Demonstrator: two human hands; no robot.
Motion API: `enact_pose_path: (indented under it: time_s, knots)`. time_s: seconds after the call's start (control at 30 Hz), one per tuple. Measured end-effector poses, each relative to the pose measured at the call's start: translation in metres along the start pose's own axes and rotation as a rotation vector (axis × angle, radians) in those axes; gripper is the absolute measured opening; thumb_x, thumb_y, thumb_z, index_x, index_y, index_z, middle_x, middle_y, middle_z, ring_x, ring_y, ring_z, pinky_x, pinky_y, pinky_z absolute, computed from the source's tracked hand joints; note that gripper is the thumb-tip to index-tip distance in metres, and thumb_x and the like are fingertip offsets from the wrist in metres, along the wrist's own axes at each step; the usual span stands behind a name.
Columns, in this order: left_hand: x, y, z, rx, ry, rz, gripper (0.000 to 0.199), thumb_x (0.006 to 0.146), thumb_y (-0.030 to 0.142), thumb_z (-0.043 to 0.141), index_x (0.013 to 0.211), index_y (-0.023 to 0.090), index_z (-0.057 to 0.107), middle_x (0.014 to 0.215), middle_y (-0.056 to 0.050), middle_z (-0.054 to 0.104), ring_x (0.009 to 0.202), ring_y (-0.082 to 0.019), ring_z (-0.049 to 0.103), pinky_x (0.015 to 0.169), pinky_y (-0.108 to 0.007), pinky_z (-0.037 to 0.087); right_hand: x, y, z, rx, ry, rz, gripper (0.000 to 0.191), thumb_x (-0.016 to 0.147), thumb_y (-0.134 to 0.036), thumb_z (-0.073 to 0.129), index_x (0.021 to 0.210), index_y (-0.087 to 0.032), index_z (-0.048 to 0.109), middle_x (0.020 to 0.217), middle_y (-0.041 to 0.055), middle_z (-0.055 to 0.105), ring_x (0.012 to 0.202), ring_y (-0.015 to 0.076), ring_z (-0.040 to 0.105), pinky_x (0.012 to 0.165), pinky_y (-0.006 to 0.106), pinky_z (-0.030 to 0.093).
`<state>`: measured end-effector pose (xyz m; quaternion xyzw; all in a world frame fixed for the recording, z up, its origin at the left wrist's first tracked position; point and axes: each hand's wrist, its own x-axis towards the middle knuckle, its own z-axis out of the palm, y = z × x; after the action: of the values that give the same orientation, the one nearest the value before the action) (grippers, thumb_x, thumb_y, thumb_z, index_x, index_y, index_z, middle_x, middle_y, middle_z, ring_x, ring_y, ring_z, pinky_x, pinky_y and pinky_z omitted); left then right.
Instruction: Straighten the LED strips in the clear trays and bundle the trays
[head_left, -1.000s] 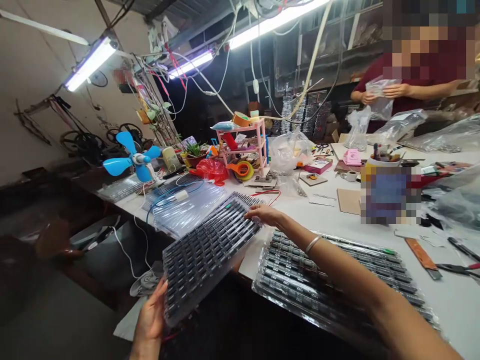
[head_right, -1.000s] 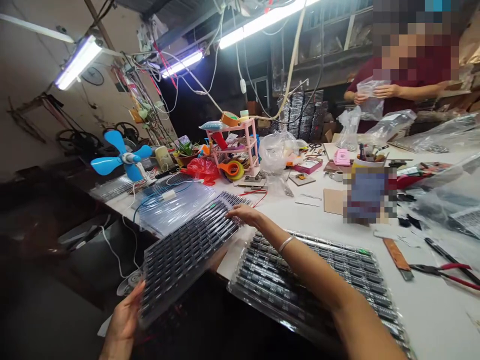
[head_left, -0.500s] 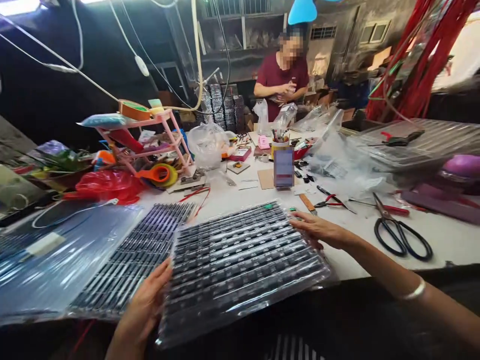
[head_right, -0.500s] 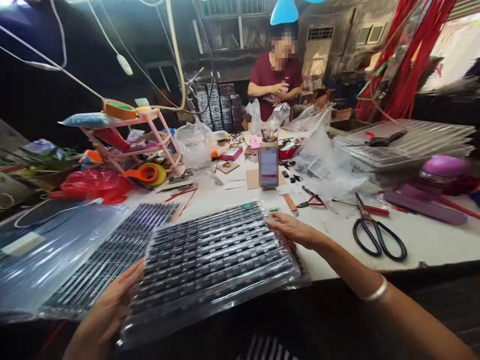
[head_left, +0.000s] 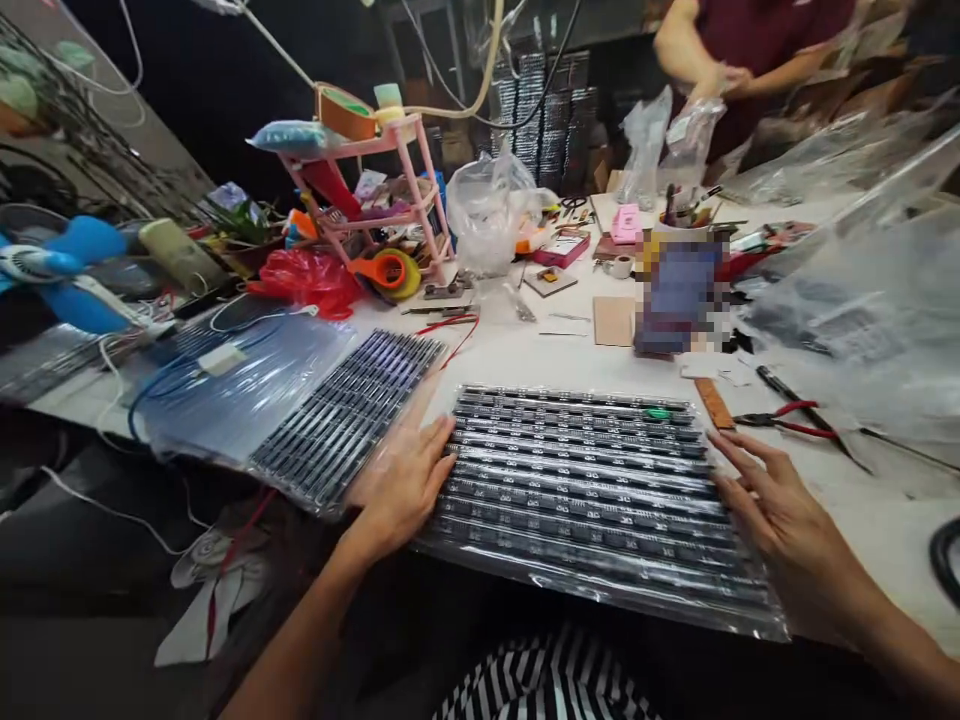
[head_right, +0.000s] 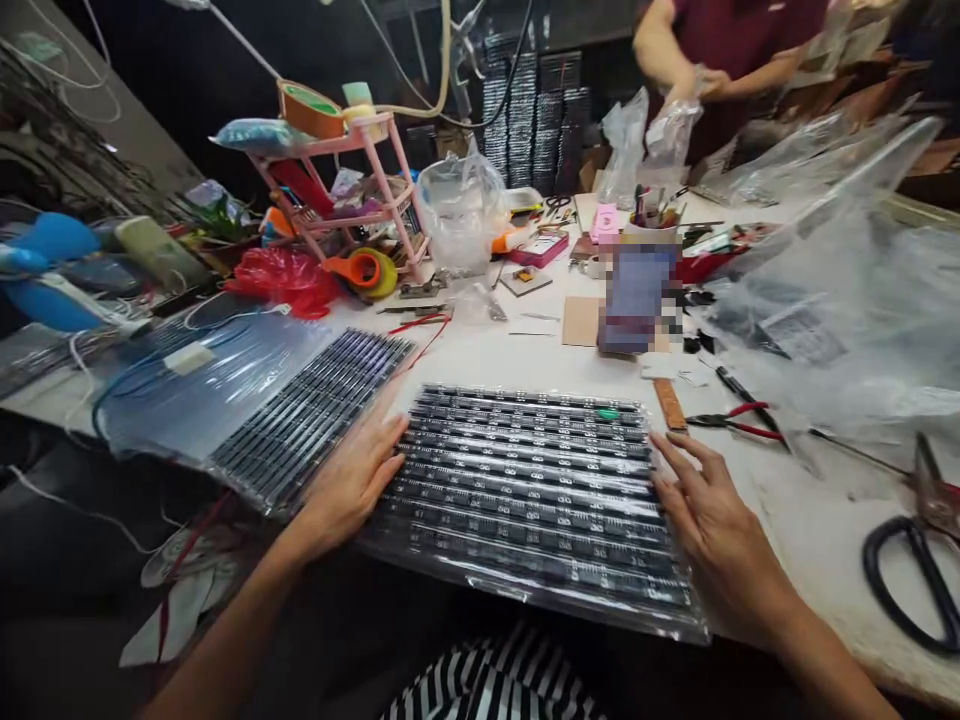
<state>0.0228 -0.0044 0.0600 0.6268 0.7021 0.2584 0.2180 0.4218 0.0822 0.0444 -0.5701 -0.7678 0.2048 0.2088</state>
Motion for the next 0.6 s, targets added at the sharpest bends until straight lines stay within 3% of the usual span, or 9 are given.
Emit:
enact_pose_path:
  time_s: [0.07,0.13,0.27,0.37,0.47,0.6]
  knots:
    - [-0.003,0.001,0.005,-0.05,-0.026,-0.016,0.053,0.092,0.037,0.035,0.141,0.016,0.038,0.149,-0.006,0.035,0.139,-0.017,0.03,0.117,-0.037,0.017,0.004,0.003,0.001,0.006,-0.03,-0.117,0.047,0.094,-0.048,0.032,0.136,-0.031,0.046,0.143,0.0022,0.042,0.121,0.0253,0.051,0.103,0.044,0.042]
    - [-0.005,0.004,0.005,-0.086,-0.03,-0.035,0.054,0.092,0.037,0.036,0.141,0.016,0.038,0.148,-0.007,0.036,0.138,-0.018,0.032,0.117,-0.039,0.019,0.01,0.009,-0.002,0.017,-0.058,-0.192,0.044,0.094,-0.044,0.035,0.135,-0.034,0.047,0.143,-0.0022,0.043,0.13,0.0245,0.043,0.109,0.045,0.036]
    - [-0.021,0.013,-0.011,-0.165,-0.09,-0.075,0.047,0.088,0.036,0.047,0.132,0.02,0.052,0.14,-0.005,0.048,0.132,-0.022,0.041,0.116,-0.041,0.022,0.018,0.031,-0.015,0.076,-0.126,-0.221,0.041,0.092,-0.04,0.039,0.133,-0.041,0.048,0.139,-0.0064,0.048,0.128,0.0217,0.045,0.114,0.044,0.03]
    - [-0.04,0.02,-0.017,-0.192,-0.146,-0.09,0.044,0.087,0.035,0.051,0.13,0.026,0.053,0.14,-0.002,0.048,0.133,-0.023,0.04,0.116,-0.045,0.022,0.018,0.04,-0.024,0.109,-0.154,-0.187,0.04,0.091,-0.045,0.04,0.129,-0.041,0.053,0.135,-0.005,0.053,0.123,0.023,0.05,0.113,0.043,0.03]
    - [-0.047,0.022,-0.006,-0.16,-0.119,-0.1,0.049,0.089,0.037,0.049,0.136,0.026,0.046,0.148,-0.003,0.036,0.138,-0.022,0.032,0.116,-0.046,0.021,0.015,0.029,-0.02,0.061,-0.127,-0.08,0.048,0.085,-0.054,0.044,0.129,-0.039,0.053,0.134,-0.0015,0.054,0.12,0.0276,0.052,0.107,0.047,0.039]
    - [-0.025,0.013,0.009,-0.129,-0.059,-0.07,0.05,0.093,0.036,0.04,0.14,0.021,0.04,0.153,-0.007,0.026,0.141,-0.021,0.026,0.115,-0.045,0.021,0.011,-0.006,-0.001,-0.063,0.009,0.01,0.057,0.084,-0.054,0.039,0.129,-0.023,0.056,0.13,0.0087,0.057,0.117,0.0314,0.055,0.102,0.052,0.043]
